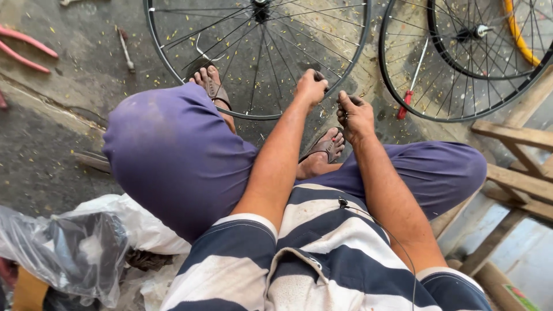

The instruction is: The person sits on the floor of a bicycle workshop and rubs a hand block along the metal rim of a bicycle wheel, working around the rim section by section while the wheel lies flat on the ground. Other bicycle wheels and hand tools lie scattered on the floor around them.

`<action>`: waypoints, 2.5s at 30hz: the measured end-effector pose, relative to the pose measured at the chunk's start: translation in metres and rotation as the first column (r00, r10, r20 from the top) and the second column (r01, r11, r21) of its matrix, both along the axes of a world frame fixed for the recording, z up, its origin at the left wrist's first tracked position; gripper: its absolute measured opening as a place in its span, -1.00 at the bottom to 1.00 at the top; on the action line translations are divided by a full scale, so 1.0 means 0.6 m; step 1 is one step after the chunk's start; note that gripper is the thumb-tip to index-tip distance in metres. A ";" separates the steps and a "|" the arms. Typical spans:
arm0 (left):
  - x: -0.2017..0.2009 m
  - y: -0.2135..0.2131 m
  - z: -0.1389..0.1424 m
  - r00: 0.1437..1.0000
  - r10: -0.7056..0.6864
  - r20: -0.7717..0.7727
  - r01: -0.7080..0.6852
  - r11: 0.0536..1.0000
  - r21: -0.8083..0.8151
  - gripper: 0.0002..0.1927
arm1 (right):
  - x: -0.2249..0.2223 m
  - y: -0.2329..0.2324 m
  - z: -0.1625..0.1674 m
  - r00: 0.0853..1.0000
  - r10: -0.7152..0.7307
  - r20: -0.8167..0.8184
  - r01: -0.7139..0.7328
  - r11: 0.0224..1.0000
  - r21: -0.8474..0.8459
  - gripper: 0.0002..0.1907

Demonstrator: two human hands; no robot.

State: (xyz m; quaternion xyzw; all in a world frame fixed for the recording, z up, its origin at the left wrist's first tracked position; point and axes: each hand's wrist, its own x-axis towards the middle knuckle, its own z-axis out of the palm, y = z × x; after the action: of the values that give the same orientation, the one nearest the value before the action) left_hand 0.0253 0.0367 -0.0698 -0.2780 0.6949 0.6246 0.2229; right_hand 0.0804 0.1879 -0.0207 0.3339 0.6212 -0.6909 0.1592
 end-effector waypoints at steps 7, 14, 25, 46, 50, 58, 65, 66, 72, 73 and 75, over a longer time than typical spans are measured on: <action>0.002 0.003 -0.026 0.996 -0.086 0.007 0.086 0.996 -0.035 -0.75 | -0.025 -0.011 -0.024 0.998 0.046 -0.048 -0.047 0.999 -0.010 -0.81; 0.010 0.006 -0.046 0.996 -0.074 0.051 0.073 0.997 0.035 -0.78 | -0.032 -0.020 -0.057 0.978 0.160 -0.132 -0.144 0.982 0.125 -0.83; 0.014 0.009 -0.056 0.994 -0.110 0.017 0.111 0.994 -0.025 -0.78 | -0.023 -0.028 -0.064 0.954 0.266 -0.136 -0.231 0.946 0.229 -0.85; 0.002 -0.022 -0.037 0.950 -0.163 -0.265 0.155 0.987 -0.053 -0.50 | -0.054 -0.028 -0.069 0.947 0.319 -0.034 -0.305 0.929 0.207 -0.81; 0.000 -0.030 -0.022 0.961 -0.209 -0.178 0.178 0.968 -0.176 -0.47 | -0.060 -0.038 -0.063 0.948 0.316 -0.021 -0.308 0.935 0.176 -0.78; -0.007 -0.043 -0.030 0.952 -0.273 -0.136 0.244 0.949 -0.198 -0.43 | -0.064 -0.039 -0.062 0.955 0.294 -0.029 -0.292 0.955 0.056 -0.76; -0.001 -0.042 -0.037 0.951 -0.233 -0.201 0.207 0.968 -0.144 -0.46 | -0.063 -0.042 -0.061 0.982 0.188 0.029 -0.189 0.982 0.003 -0.81; -0.001 -0.043 -0.037 0.952 -0.253 -0.172 0.223 0.959 -0.175 -0.44 | -0.063 -0.043 -0.061 0.981 0.192 0.036 -0.192 0.981 0.005 -0.81; 0.000 -0.047 -0.033 0.950 -0.249 -0.190 0.225 0.964 -0.140 -0.46 | -0.060 -0.041 -0.062 0.985 0.166 0.051 -0.167 0.986 -0.001 -0.81; 0.000 -0.046 -0.032 0.946 -0.278 -0.168 0.243 0.949 -0.200 -0.46 | -0.060 -0.040 -0.063 0.984 0.175 0.044 -0.175 0.985 -0.004 -0.81; 0.000 -0.046 -0.030 0.951 -0.246 -0.185 0.220 0.964 -0.150 -0.44 | -0.059 -0.040 -0.066 0.981 0.190 0.029 -0.190 0.982 -0.008 -0.79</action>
State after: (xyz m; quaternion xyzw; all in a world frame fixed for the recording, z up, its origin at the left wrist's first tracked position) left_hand 0.0256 0.0088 -0.0879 -0.1428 0.7805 0.5729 0.2053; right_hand 0.0447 0.1640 -0.0603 0.2828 0.6459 -0.6692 0.2346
